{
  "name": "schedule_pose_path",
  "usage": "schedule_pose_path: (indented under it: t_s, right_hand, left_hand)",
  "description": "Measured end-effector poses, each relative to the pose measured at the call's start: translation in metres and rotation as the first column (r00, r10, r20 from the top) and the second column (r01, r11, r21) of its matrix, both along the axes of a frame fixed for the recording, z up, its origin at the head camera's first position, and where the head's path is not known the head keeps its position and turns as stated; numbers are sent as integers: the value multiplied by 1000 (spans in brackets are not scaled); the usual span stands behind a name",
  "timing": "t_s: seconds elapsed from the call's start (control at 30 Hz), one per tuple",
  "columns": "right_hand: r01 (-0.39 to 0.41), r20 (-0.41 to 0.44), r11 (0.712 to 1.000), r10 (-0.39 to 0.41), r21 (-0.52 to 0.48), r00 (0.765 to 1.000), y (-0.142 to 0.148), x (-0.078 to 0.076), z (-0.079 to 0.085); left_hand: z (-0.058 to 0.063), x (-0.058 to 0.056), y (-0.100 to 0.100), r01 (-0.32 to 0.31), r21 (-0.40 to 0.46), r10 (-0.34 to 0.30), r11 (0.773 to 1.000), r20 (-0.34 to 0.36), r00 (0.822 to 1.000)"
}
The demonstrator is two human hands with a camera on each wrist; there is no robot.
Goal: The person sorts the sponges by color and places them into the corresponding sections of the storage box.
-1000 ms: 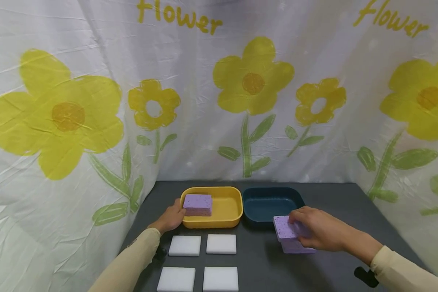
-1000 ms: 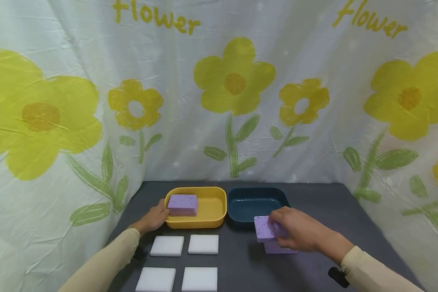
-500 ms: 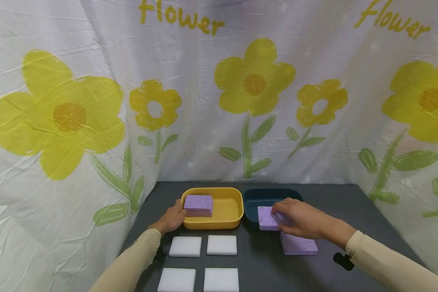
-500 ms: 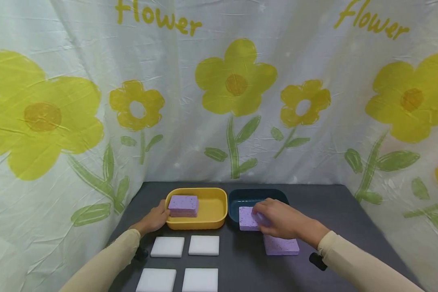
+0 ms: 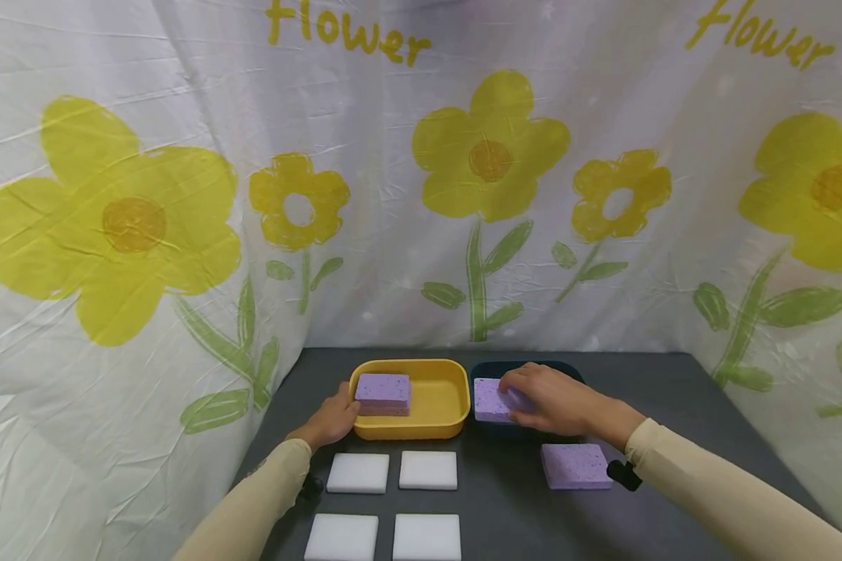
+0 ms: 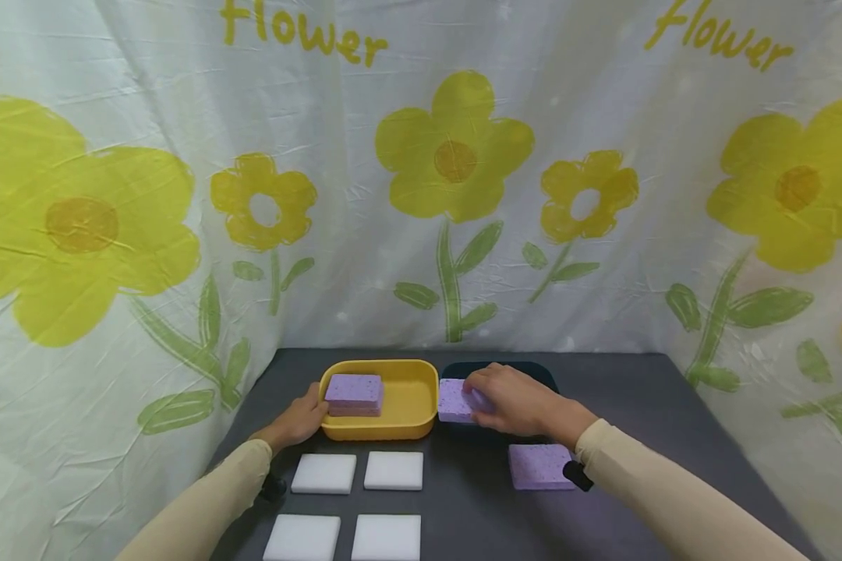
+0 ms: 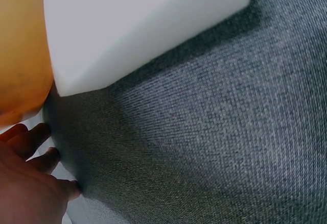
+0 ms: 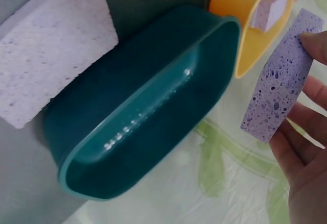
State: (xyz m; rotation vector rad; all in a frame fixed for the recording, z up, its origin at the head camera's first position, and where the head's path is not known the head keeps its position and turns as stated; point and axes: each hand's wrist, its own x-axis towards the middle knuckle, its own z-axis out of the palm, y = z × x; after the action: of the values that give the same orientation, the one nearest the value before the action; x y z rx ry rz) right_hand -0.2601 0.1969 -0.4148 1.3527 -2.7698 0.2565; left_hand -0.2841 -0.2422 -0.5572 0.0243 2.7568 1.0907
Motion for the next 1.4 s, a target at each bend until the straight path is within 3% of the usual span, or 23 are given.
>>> schedule_pose_path:
  t_s: [0.17,0.43,1.13,1.4]
  right_hand:
    - [-31,-39,1000,31,1,999,-11,-10,-2]
    - [-13,-62,1000,14,25,998,-30,-25,-1]
    - [15,4,997,-16,73,1000,-85,-64,-19]
    - [18,27,994,-22,111,999,-106,-68,-28]
  left_hand:
    - [-1,0,0,-8,11,8,1000,9,1000]
    - [0,1,1,-19,1,19,1000,11,1000]
    - [3,2,1,-17,23,17,1000,7,1000]
    - [1,2,0,-16,22,16,1000,18,1000]
